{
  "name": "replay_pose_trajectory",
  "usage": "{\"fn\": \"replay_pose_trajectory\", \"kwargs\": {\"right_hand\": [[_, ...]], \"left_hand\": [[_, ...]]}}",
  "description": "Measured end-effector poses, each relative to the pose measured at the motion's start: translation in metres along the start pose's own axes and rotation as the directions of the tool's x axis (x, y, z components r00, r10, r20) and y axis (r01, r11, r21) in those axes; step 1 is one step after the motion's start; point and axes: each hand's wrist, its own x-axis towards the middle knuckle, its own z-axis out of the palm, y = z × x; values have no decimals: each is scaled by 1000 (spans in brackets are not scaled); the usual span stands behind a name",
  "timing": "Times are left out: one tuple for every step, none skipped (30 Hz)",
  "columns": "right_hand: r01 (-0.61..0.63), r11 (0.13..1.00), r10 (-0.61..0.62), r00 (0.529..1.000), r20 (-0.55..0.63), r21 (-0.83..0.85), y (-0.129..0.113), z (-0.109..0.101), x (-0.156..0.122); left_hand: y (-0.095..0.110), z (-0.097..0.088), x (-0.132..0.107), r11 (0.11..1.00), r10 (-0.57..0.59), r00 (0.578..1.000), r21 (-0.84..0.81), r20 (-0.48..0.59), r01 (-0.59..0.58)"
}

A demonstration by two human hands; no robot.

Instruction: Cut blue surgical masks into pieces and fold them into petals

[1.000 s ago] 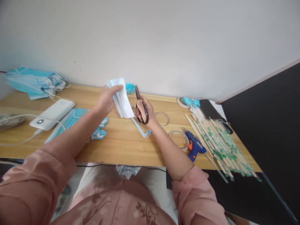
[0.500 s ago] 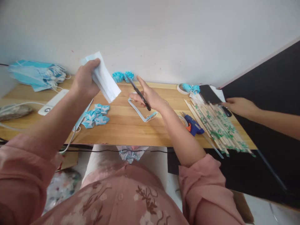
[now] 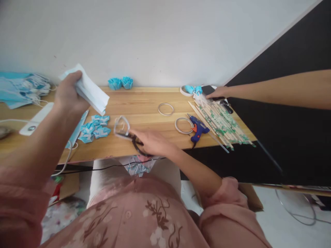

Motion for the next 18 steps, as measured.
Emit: {"fn": "replay_pose_trajectory", "kwargs": {"right_hand": [[49, 993, -58, 995, 76, 110, -9, -1, -11], [93, 974, -120, 985, 123, 207, -18, -3, -23], [130, 950, -179, 972, 154, 284, -25, -5, -35], [131, 939, -193, 966, 173, 318, -32, -8, -46], [112, 938, -185, 962, 203, 327, -36, -11, -57], [90, 943, -174, 955, 242, 321, -37, -14, -66], [59, 952, -145, 951, 272, 301, -37, -16, -75], [31, 960, -110, 956, 273, 277, -34, -17, -81], [7, 968, -73, 965, 253, 252, -30, -17, -87], [-13, 974, -42, 972, 233, 227, -26, -15, -90], [-26, 980, -18, 976, 217, 198, -21, -13, -92], [-31, 987, -2, 979, 204, 159, -16, -11, -93], [-30, 994, 9, 980, 197, 107, -13, -9, -93], [-27, 998, 17, 981, 194, 48, -10, -8, -93], [-21, 1000, 23, 980, 199, -12, -9, -9, -91], [-21, 998, 34, 976, 217, -62, -8, -12, -90], [-25, 995, 48, 970, 240, -98, -7, -16, -90], [-24, 992, 57, 962, 268, -124, -7, -21, -89]], "left_hand": [[2, -1, -3, 999, -6, 1000, -37, -27, 5], [3, -3, -5, 998, -18, 999, -54, -40, 16], [3, -5, -6, 998, -30, 998, -62, -49, 27], [2, -8, -5, 997, -42, 998, -67, -51, 39], [0, -11, -4, 997, -55, 998, -65, -42, 52], [-2, -14, -1, 996, -62, 998, -58, -19, 61], [-5, -18, 1, 997, -65, 998, -45, 16, 66], [-8, -21, 4, 997, -66, 996, -25, 54, 67], [-11, -23, 7, 998, -65, 993, -1, 94, 65], [-14, -25, 8, 998, -65, 990, 25, 128, 62], [-17, -26, 9, 997, -68, 986, 49, 150, 61], [-20, -25, 9, 996, -76, 984, 66, 162, 66], [-22, -24, 8, 994, -88, 983, 73, 162, 77], [-23, -22, 7, 993, -105, 982, 72, 155, 94], [-24, -19, 4, 991, -125, 979, 68, 158, 115], [-25, -16, 2, 989, -143, 975, 68, 169, 133], [-25, -14, 0, 986, -163, 968, 74, 190, 151], [-24, -11, -2, 983, -180, 961, 82, 210, 166]]}}
